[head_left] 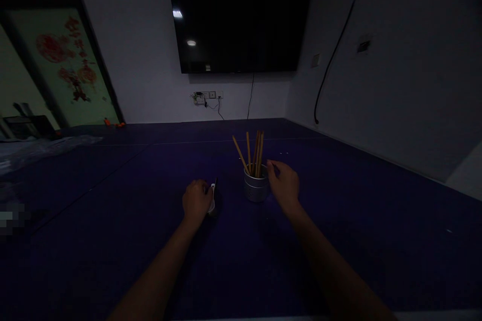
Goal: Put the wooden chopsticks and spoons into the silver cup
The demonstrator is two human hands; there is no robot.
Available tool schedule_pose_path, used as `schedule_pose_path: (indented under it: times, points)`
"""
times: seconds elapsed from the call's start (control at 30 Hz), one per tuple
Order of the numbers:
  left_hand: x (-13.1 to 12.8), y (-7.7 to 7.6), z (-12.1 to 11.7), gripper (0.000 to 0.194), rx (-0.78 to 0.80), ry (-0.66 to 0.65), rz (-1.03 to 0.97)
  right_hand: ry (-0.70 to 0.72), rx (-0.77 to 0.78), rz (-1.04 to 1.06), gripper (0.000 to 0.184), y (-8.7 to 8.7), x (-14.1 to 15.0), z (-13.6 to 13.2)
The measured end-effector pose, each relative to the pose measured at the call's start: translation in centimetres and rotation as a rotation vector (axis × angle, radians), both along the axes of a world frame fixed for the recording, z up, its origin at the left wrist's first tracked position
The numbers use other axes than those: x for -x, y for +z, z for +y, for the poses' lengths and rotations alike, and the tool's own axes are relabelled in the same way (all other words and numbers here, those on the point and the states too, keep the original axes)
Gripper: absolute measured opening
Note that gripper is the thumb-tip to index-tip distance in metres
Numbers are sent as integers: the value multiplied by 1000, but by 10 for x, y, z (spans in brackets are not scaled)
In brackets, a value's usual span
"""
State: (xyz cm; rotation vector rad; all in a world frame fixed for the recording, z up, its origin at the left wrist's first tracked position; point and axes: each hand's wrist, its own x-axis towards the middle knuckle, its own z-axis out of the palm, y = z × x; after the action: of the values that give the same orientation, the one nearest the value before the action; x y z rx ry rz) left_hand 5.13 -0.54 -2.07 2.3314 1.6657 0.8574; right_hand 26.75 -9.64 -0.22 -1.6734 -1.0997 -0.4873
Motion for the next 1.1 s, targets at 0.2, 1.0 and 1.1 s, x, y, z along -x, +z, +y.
schedule_pose_path:
  times: [0.2, 1.0, 1.1]
  points:
    - [4, -4, 6, 27, 93, -25, 100, -32, -142, -142, 36, 5, 21, -12]
    - [0, -13, 11, 25, 155, -77, 153, 539, 644, -592, 32, -17, 78, -6]
    - [-1, -13, 11, 25, 147, -90, 139, 528, 646, -567, 32, -17, 77, -6]
